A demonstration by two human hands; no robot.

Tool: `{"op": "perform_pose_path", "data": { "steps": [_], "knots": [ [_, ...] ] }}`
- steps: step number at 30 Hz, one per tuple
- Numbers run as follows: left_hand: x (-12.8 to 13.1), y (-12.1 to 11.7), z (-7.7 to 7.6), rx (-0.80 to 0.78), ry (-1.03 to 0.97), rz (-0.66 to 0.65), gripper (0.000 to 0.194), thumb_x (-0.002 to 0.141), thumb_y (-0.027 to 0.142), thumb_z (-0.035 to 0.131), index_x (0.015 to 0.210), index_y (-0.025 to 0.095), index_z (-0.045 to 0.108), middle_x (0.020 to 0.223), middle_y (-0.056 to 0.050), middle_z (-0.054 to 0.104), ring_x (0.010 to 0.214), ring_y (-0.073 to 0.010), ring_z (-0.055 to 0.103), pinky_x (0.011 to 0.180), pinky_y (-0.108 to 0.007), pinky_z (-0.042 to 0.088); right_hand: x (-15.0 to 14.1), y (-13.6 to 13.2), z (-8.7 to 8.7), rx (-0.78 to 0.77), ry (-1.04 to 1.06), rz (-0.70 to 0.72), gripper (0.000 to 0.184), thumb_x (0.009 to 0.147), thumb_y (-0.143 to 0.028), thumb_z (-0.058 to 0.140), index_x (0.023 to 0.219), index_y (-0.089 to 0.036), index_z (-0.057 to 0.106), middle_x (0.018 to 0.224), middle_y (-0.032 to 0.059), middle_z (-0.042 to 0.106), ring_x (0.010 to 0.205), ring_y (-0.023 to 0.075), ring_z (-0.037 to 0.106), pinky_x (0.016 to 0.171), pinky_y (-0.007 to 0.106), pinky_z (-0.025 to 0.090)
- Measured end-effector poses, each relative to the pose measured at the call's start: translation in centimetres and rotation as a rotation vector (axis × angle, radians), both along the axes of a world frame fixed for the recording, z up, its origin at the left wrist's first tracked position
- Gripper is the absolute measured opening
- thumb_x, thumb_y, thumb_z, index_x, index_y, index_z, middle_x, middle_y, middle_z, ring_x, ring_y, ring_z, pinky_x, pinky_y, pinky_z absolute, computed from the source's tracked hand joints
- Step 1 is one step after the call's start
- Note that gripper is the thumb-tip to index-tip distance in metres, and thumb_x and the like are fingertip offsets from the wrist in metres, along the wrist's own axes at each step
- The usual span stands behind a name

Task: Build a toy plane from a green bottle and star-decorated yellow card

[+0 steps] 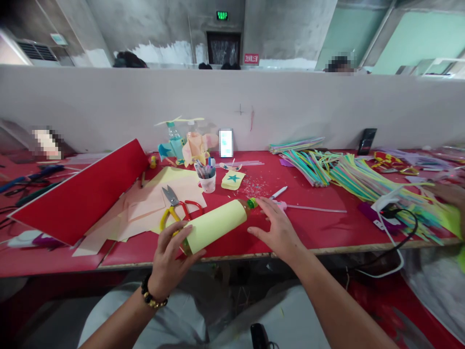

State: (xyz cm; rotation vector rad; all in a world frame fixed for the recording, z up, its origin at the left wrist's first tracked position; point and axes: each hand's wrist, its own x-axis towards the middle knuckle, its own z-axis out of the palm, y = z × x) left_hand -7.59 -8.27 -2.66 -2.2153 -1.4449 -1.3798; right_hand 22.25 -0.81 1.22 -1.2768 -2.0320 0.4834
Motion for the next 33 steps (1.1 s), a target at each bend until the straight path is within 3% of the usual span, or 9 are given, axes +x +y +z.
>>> {"op": "perform_pose_path", "data": {
  "steps": [4, 9, 13, 17, 21, 27, 33],
  "knots": [
    [0.8, -0.6, -0.7, 0.079, 0.092, 0.042, 0.056, 0.079, 0.018, 0.073, 0.13, 0.024, 0.05, 0.127, -0.012, 0.046, 0.116, -0.0269, 0.051, 0.096, -0.043, 0.05, -1.9, -0.4, -1.3, -0.118, 0.182, -0.005, 0.073, 0.077, -0.046, 0.07, 0.142, -0.024, 0.044, 0.144, 0.0146, 0.046, 0.105, 0.026, 0.064, 0.087, 0.043, 0.057],
    [2.4, -1.0, -0.9, 0.07, 0.122, 0.058, 0.049, 0.08, 0.017, 0.072, 0.125, 0.023, 0.054, 0.122, -0.012, 0.047, 0.112, -0.0264, 0.05, 0.095, -0.043, 0.049, -3.7, -1.6, -1.9, -0.291, 0.305, -0.023, 0.075, 0.077, -0.048, 0.069, 0.142, -0.019, 0.043, 0.136, 0.0152, 0.054, 0.104, 0.0247, 0.064, 0.089, 0.041, 0.057],
    [3.2, -1.2, -0.4, -0.075, -0.001, 0.149, 0.053, 0.078, 0.031, 0.074, 0.125, 0.021, 0.051, 0.122, -0.012, 0.048, 0.11, -0.0255, 0.053, 0.09, -0.038, 0.052, -3.9, -2.0, -2.1, -0.343, 0.374, -0.058, 0.079, 0.076, -0.05, 0.069, 0.142, -0.016, 0.042, 0.131, 0.0162, 0.057, 0.106, 0.0255, 0.062, 0.092, 0.043, 0.055],
    [3.4, -1.2, 1.1, -0.321, 0.031, 0.275, 0.06, 0.078, 0.047, 0.071, 0.127, 0.022, 0.047, 0.122, -0.01, 0.053, 0.107, -0.0265, 0.058, 0.081, -0.036, 0.054, -3.9, -2.0, -2.8, -0.391, 0.445, -0.061, 0.079, 0.076, -0.046, 0.07, 0.142, -0.015, 0.041, 0.122, 0.0154, 0.062, 0.108, 0.026, 0.061, 0.094, 0.044, 0.054],
    [3.3, -1.0, 2.5, -0.476, 0.12, 0.333, 0.061, 0.082, 0.057, 0.061, 0.13, 0.024, 0.043, 0.12, -0.009, 0.057, 0.101, -0.0271, 0.062, 0.071, -0.034, 0.054, -4.1, -2.1, -3.4, -0.376, 0.472, -0.041, 0.075, 0.076, -0.04, 0.07, 0.142, -0.017, 0.042, 0.125, 0.0145, 0.061, 0.111, 0.0256, 0.06, 0.096, 0.044, 0.053],
    [3.4, -0.9, 3.2, -0.551, 0.141, 0.253, 0.059, 0.089, 0.059, 0.049, 0.133, 0.022, 0.038, 0.124, -0.009, 0.061, 0.102, -0.0261, 0.065, 0.077, -0.034, 0.051, -4.9, -1.9, -3.4, -0.333, 0.502, -0.048, 0.073, 0.076, -0.04, 0.07, 0.142, -0.02, 0.042, 0.137, 0.0136, 0.053, 0.119, 0.027, 0.056, 0.097, 0.044, 0.052],
    [3.9, -1.2, 4.1, -0.661, 0.19, 0.215, 0.058, 0.094, 0.058, 0.038, 0.137, 0.02, 0.036, 0.092, -0.005, 0.071, 0.081, -0.0245, 0.07, 0.066, -0.031, 0.047, -5.7, -1.8, -3.6, -0.223, 0.462, -0.04, 0.074, 0.08, -0.043, 0.068, 0.144, -0.022, 0.039, 0.146, 0.0139, 0.045, 0.127, 0.0278, 0.051, 0.098, 0.044, 0.051]
  ]
}}
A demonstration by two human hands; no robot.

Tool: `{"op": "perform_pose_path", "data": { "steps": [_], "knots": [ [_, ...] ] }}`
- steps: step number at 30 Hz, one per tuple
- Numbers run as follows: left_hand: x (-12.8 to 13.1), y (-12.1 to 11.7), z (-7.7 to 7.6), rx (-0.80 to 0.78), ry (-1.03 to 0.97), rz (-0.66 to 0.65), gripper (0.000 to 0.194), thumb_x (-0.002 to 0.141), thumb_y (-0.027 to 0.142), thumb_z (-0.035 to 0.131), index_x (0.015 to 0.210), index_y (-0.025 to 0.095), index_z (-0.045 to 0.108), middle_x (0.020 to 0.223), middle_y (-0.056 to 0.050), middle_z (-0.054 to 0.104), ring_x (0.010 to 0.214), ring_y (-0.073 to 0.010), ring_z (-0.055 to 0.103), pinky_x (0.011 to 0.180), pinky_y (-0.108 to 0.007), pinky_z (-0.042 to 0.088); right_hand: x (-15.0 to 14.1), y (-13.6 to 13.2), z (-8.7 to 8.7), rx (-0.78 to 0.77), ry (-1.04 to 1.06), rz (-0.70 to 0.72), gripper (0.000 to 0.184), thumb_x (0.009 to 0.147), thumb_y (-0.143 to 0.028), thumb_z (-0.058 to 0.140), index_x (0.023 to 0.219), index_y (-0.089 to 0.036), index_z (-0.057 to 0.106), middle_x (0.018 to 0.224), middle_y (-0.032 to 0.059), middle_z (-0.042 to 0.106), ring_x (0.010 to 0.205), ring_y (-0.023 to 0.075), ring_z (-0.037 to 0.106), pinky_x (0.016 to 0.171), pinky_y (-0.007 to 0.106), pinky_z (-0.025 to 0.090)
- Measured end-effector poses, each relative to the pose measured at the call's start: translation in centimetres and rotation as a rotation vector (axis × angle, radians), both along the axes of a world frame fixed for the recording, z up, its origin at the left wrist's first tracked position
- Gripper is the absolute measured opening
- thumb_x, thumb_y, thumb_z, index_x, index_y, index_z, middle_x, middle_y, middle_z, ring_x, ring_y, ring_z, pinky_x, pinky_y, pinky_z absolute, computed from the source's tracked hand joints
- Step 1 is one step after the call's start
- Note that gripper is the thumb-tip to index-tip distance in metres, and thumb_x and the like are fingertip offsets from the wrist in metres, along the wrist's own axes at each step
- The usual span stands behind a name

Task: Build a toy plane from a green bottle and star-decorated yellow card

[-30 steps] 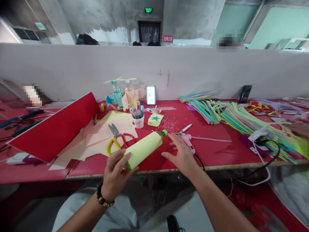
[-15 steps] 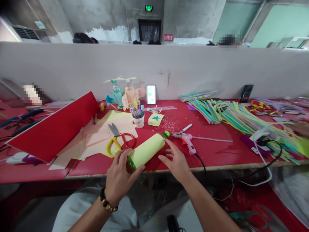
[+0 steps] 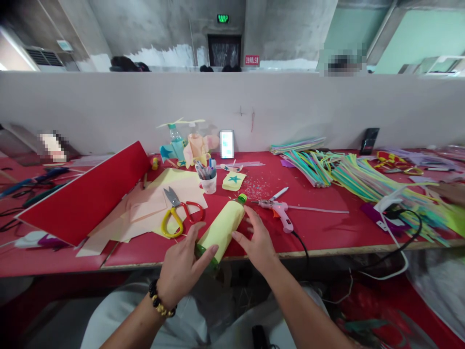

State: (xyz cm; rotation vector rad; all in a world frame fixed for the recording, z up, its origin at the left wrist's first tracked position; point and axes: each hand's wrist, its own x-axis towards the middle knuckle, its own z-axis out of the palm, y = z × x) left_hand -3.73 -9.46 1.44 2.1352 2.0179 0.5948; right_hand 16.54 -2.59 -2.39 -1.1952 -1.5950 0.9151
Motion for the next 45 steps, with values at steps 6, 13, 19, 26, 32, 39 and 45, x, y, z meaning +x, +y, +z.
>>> {"op": "perform_pose_path", "data": {
  "steps": [6, 13, 19, 26, 32, 39, 45],
  "knots": [
    [0.2, -0.1, 0.1, -0.008, 0.004, -0.013, 0.058, 0.095, 0.06, 0.034, 0.137, 0.021, 0.035, 0.09, -0.004, 0.072, 0.077, -0.0233, 0.07, 0.064, -0.03, 0.044, -0.6, -0.9, 0.1, 0.307, -0.422, 0.0, 0.052, 0.095, -0.042, 0.047, 0.141, -0.018, 0.047, 0.155, 0.0098, 0.035, 0.143, 0.0259, 0.03, 0.116, 0.049, 0.03],
    [0.3, 0.4, 0.1, 0.004, 0.027, -0.028, 0.053, 0.094, 0.056, 0.04, 0.134, 0.023, 0.037, 0.092, -0.004, 0.073, 0.08, -0.0233, 0.071, 0.065, -0.029, 0.045, -0.7, -0.4, 1.3, 0.428, -0.718, -0.033, 0.05, 0.097, -0.041, 0.041, 0.139, -0.017, 0.051, 0.147, 0.0067, 0.048, 0.141, 0.0313, 0.029, 0.114, 0.052, 0.03],
    [0.2, 0.5, 0.3, 0.007, 0.038, -0.028, 0.055, 0.094, 0.057, 0.039, 0.135, 0.02, 0.036, 0.09, -0.005, 0.073, 0.077, -0.0245, 0.071, 0.063, -0.03, 0.045, -0.6, 0.8, 1.8, 0.355, -0.679, -0.095, 0.054, 0.095, -0.046, 0.04, 0.14, -0.017, 0.049, 0.145, 0.0123, 0.049, 0.136, 0.033, 0.037, 0.113, 0.055, 0.03],
    [0.9, 0.7, 0.6, -0.016, 0.019, -0.061, 0.056, 0.095, 0.061, 0.033, 0.132, 0.02, 0.038, 0.087, -0.005, 0.072, 0.074, -0.0252, 0.071, 0.059, -0.03, 0.043, -0.9, -3.5, 0.0, 0.145, -0.376, -0.036, 0.057, 0.096, -0.045, 0.043, 0.148, -0.024, 0.034, 0.149, 0.0099, 0.043, 0.138, 0.026, 0.038, 0.113, 0.046, 0.036],
    [1.0, 0.8, 0.8, -0.093, -0.043, -0.151, 0.059, 0.094, 0.063, 0.034, 0.135, 0.02, 0.037, 0.077, -0.002, 0.069, 0.07, -0.0246, 0.069, 0.057, -0.029, 0.042, -0.7, -4.6, -0.2, 0.073, -0.27, -0.009, 0.057, 0.094, -0.044, 0.047, 0.146, -0.024, 0.037, 0.15, 0.0091, 0.042, 0.139, 0.0251, 0.038, 0.114, 0.044, 0.036],
    [-1.4, 1.7, -0.4, 0.095, -0.214, -0.391, 0.078, 0.079, 0.062, 0.063, 0.141, 0.023, 0.036, 0.135, -0.015, 0.05, 0.123, -0.0295, 0.051, 0.097, -0.042, 0.046, 0.1, -4.1, 0.1, 0.046, -0.316, 0.024, 0.051, 0.095, -0.043, 0.046, 0.142, -0.024, 0.044, 0.146, 0.0085, 0.048, 0.135, 0.0246, 0.044, 0.113, 0.045, 0.038],
    [-1.6, 3.0, -1.3, 0.195, -0.209, -0.681, 0.055, 0.086, 0.038, 0.063, 0.136, 0.025, 0.046, 0.142, -0.014, 0.044, 0.131, -0.03, 0.04, 0.105, -0.05, 0.04, 5.6, -1.0, 0.9, 0.236, -0.447, -0.259, 0.041, 0.091, -0.043, 0.05, 0.126, -0.021, 0.057, 0.126, 0.0137, 0.061, 0.12, 0.0292, 0.054, 0.103, 0.049, 0.043]
  ]
}}
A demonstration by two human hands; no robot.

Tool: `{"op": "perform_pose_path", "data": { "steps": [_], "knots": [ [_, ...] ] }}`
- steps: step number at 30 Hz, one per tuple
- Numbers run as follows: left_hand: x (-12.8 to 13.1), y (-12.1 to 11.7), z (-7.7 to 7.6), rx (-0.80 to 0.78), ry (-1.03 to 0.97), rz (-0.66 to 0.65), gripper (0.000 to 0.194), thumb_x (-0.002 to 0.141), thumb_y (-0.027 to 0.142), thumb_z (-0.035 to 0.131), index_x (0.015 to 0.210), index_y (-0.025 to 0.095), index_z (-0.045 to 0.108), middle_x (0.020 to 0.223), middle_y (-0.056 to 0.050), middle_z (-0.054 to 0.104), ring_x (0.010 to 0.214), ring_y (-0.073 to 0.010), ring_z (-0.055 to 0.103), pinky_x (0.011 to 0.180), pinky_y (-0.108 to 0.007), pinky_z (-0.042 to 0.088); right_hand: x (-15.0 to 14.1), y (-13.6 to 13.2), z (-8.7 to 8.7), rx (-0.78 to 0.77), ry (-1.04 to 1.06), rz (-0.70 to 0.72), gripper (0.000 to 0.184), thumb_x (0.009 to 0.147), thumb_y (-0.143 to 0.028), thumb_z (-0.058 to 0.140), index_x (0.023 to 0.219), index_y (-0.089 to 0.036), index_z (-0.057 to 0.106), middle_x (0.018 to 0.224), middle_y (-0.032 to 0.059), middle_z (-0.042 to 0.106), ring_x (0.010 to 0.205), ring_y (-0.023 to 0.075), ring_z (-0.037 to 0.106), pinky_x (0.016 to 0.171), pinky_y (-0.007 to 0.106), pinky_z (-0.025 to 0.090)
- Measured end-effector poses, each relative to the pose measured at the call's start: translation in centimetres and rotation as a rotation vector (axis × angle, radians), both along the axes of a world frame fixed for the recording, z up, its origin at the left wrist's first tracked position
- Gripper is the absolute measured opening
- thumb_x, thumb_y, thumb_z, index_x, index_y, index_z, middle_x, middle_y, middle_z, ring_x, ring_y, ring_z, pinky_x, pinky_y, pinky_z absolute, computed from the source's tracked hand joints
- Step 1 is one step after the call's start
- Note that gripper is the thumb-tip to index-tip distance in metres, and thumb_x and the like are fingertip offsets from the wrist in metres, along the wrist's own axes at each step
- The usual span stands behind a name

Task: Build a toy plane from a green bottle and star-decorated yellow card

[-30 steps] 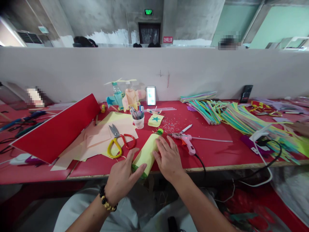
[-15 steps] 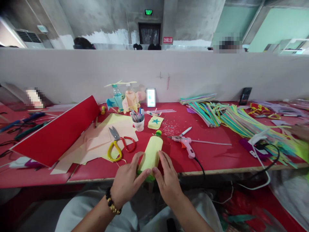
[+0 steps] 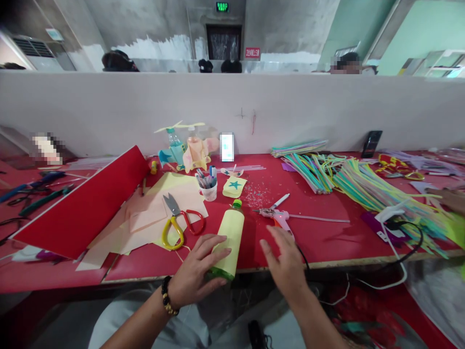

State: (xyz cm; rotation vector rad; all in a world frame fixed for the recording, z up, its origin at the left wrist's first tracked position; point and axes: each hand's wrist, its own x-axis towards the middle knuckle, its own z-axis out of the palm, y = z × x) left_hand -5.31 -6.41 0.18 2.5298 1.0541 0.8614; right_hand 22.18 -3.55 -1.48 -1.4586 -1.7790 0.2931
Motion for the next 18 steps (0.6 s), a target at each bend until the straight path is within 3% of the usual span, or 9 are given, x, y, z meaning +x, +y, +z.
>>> {"op": "perform_pose_path", "data": {
  "steps": [2, 4, 7, 11, 18],
  "knots": [
    [0.1, 0.4, -0.3, -0.002, -0.01, -0.029, 0.052, 0.086, 0.038, 0.062, 0.134, 0.024, 0.048, 0.138, -0.015, 0.049, 0.129, -0.0301, 0.042, 0.104, -0.051, 0.041, 2.6, 2.0, 0.3, -0.011, -0.113, -0.172, 0.042, 0.086, -0.049, 0.054, 0.113, -0.018, 0.062, 0.115, 0.0171, 0.064, 0.114, 0.0328, 0.055, 0.1, 0.051, 0.042],
    [0.2, 0.7, -0.6, 0.004, -0.025, -0.034, 0.052, 0.086, 0.039, 0.063, 0.133, 0.023, 0.049, 0.136, -0.015, 0.051, 0.128, -0.0303, 0.043, 0.103, -0.052, 0.041, 4.6, 4.0, 0.5, -0.135, -0.175, -0.26, 0.045, 0.08, -0.054, 0.058, 0.104, -0.016, 0.064, 0.109, 0.0185, 0.066, 0.106, 0.0345, 0.058, 0.093, 0.05, 0.045],
    [0.2, 0.8, -0.9, 0.028, -0.026, -0.041, 0.053, 0.086, 0.04, 0.063, 0.134, 0.022, 0.048, 0.136, -0.015, 0.051, 0.128, -0.0301, 0.043, 0.103, -0.052, 0.042, 5.7, 6.3, 0.4, -0.283, -0.167, -0.249, 0.043, 0.072, -0.054, 0.065, 0.093, -0.017, 0.067, 0.092, 0.0132, 0.072, 0.083, 0.0296, 0.066, 0.073, 0.04, 0.05],
    [0.1, 0.8, -1.2, 0.061, -0.007, -0.053, 0.055, 0.087, 0.04, 0.063, 0.135, 0.021, 0.046, 0.137, -0.015, 0.052, 0.129, -0.03, 0.041, 0.104, -0.051, 0.043, 5.6, 7.9, 0.2, -0.433, -0.1, -0.244, 0.031, 0.061, -0.046, 0.074, 0.076, -0.019, 0.069, 0.069, 0.0073, 0.071, 0.065, 0.0244, 0.066, 0.057, 0.03, 0.045],
    [-0.1, 0.6, -1.7, 0.072, -0.005, -0.038, 0.055, 0.087, 0.04, 0.062, 0.137, 0.024, 0.045, 0.135, -0.015, 0.052, 0.128, -0.0305, 0.042, 0.102, -0.052, 0.044, 5.6, 6.9, 0.9, -0.581, 0.172, -0.18, 0.015, 0.061, -0.033, 0.068, 0.066, -0.02, 0.063, 0.05, -0.0001, 0.062, 0.045, 0.0166, 0.059, 0.042, 0.024, 0.038]
  ]
}}
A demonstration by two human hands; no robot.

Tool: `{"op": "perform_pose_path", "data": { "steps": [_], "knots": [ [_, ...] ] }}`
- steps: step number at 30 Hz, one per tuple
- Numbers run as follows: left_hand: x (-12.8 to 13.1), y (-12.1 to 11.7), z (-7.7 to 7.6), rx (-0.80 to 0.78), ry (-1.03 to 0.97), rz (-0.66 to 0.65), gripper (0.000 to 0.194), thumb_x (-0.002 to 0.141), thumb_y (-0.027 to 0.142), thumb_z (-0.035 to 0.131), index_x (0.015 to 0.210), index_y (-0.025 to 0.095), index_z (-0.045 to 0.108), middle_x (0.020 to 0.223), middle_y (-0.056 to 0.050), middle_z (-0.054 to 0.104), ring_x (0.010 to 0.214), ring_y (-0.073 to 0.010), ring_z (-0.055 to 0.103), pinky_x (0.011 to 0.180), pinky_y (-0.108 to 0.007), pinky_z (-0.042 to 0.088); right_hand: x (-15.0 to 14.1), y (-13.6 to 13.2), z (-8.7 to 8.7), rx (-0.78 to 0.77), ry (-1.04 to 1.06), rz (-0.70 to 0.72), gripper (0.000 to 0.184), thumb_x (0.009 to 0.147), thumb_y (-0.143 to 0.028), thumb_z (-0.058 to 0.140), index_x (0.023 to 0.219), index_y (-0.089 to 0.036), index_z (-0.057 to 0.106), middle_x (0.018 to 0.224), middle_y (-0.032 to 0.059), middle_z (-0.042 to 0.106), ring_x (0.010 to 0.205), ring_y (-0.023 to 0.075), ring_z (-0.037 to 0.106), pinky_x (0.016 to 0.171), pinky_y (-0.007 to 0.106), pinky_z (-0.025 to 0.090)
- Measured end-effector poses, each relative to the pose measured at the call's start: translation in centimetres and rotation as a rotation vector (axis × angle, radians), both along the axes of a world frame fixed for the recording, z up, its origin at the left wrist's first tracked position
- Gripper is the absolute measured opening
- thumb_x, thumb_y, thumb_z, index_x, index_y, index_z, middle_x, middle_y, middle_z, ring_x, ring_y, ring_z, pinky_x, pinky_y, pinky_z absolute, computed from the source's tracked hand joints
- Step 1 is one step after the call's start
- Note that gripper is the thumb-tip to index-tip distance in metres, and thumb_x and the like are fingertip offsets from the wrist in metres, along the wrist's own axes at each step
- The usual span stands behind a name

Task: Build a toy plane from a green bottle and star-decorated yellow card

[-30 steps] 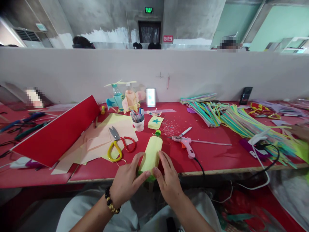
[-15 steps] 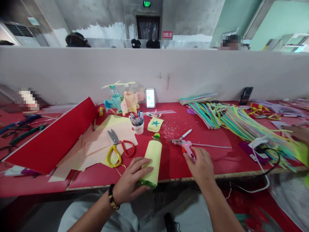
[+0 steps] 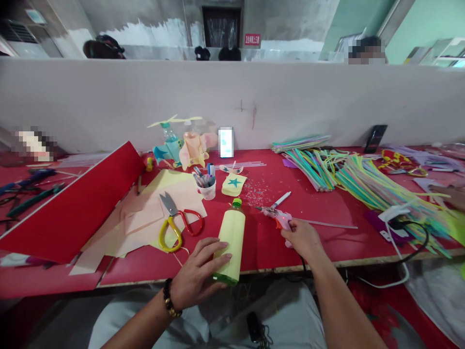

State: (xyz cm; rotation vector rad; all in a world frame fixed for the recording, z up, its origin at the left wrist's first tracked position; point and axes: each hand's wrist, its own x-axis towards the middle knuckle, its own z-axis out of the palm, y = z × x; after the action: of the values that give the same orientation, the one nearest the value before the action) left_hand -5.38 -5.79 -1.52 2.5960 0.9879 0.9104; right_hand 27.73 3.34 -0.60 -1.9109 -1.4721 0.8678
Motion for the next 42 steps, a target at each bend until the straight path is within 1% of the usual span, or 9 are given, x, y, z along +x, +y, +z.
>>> {"op": "perform_pose_path", "data": {
  "steps": [6, 11, 16, 21, 25, 28, 31, 35, 42],
  "knots": [
    [-0.1, 0.0, 0.0, 0.029, 0.009, -0.014, 0.051, 0.089, 0.038, 0.06, 0.136, 0.024, 0.045, 0.135, -0.014, 0.05, 0.127, -0.0302, 0.041, 0.102, -0.051, 0.043, -2.7, -4.4, 0.7, -0.035, 0.345, 0.019, 0.023, 0.07, -0.038, 0.055, 0.084, -0.02, 0.053, 0.072, 0.0053, 0.072, 0.05, 0.0153, 0.059, 0.046, 0.026, 0.044],
    [0.0, -0.1, 0.2, 0.066, 0.001, -0.004, 0.048, 0.091, 0.04, 0.058, 0.135, 0.025, 0.047, 0.128, -0.013, 0.053, 0.121, -0.0278, 0.045, 0.099, -0.048, 0.045, -5.1, -7.4, 1.6, -0.035, 0.841, -0.082, 0.027, 0.064, -0.028, 0.073, 0.086, -0.018, 0.06, 0.073, 0.0041, 0.071, 0.049, 0.0099, 0.051, 0.047, 0.023, 0.04],
    [0.1, -0.2, 0.3, 0.109, -0.012, -0.011, 0.045, 0.092, 0.039, 0.055, 0.133, 0.023, 0.048, 0.125, -0.013, 0.054, 0.117, -0.0273, 0.047, 0.097, -0.046, 0.046, -6.3, -8.9, 2.4, 0.082, 0.992, -0.125, 0.032, 0.067, -0.028, 0.078, 0.096, -0.022, 0.067, 0.09, 0.0047, 0.073, 0.065, 0.0127, 0.059, 0.061, 0.025, 0.048],
    [0.1, -0.2, -0.2, 0.112, -0.044, -0.013, 0.041, 0.088, 0.035, 0.062, 0.124, 0.018, 0.052, 0.125, -0.014, 0.056, 0.117, -0.026, 0.047, 0.098, -0.044, 0.046, -6.3, -9.6, 2.3, 0.158, 0.794, -0.073, 0.031, 0.072, -0.031, 0.075, 0.101, -0.022, 0.07, 0.102, 0.0076, 0.073, 0.08, 0.0196, 0.062, 0.068, 0.03, 0.049],
    [0.2, -0.1, -0.3, 0.152, -0.085, -0.021, 0.037, 0.089, 0.036, 0.062, 0.12, 0.016, 0.054, 0.123, -0.014, 0.059, 0.114, -0.0259, 0.049, 0.096, -0.044, 0.048, -5.7, -9.9, 2.8, 0.13, 0.489, 0.068, 0.032, 0.079, -0.04, 0.068, 0.104, -0.02, 0.07, 0.084, 0.0043, 0.07, 0.068, 0.0175, 0.058, 0.056, 0.027, 0.043],
    [0.2, -0.1, -0.3, 0.16, -0.09, -0.011, 0.035, 0.089, 0.037, 0.061, 0.118, 0.018, 0.055, 0.121, -0.014, 0.06, 0.113, -0.0254, 0.05, 0.094, -0.044, 0.049, -5.7, -10.0, 3.3, 0.192, 0.313, 0.098, 0.031, 0.081, -0.043, 0.065, 0.1, -0.019, 0.069, 0.084, 0.004, 0.069, 0.07, 0.0179, 0.059, 0.06, 0.028, 0.045],
    [0.3, 0.0, -0.2, 0.168, -0.095, -0.012, 0.035, 0.089, 0.036, 0.062, 0.118, 0.017, 0.056, 0.121, -0.015, 0.06, 0.113, -0.0255, 0.05, 0.093, -0.043, 0.049, -5.9, -10.2, 3.5, 0.221, 0.249, 0.123, 0.031, 0.082, -0.044, 0.063, 0.1, -0.019, 0.067, 0.091, 0.0065, 0.07, 0.081, 0.0216, 0.063, 0.067, 0.031, 0.049],
    [0.3, -0.1, -0.3, 0.16, -0.104, -0.011, 0.034, 0.09, 0.036, 0.06, 0.118, 0.017, 0.056, 0.122, -0.015, 0.06, 0.113, -0.0251, 0.05, 0.093, -0.043, 0.049, -6.1, -10.2, 3.5, 0.197, 0.187, 0.146, 0.034, 0.083, -0.046, 0.061, 0.104, -0.019, 0.065, 0.082, 0.0049, 0.069, 0.074, 0.0209, 0.063, 0.064, 0.031, 0.05],
    [0.3, 0.0, -0.3, 0.151, -0.099, -0.027, 0.034, 0.09, 0.035, 0.06, 0.118, 0.016, 0.056, 0.123, -0.015, 0.058, 0.114, -0.0266, 0.048, 0.093, -0.044, 0.049, -5.8, -10.0, 3.5, 0.222, 0.087, 0.171, 0.034, 0.087, -0.044, 0.057, 0.11, -0.019, 0.058, 0.094, 0.0065, 0.069, 0.084, 0.021, 0.062, 0.078, 0.033, 0.049]
  ]
}}
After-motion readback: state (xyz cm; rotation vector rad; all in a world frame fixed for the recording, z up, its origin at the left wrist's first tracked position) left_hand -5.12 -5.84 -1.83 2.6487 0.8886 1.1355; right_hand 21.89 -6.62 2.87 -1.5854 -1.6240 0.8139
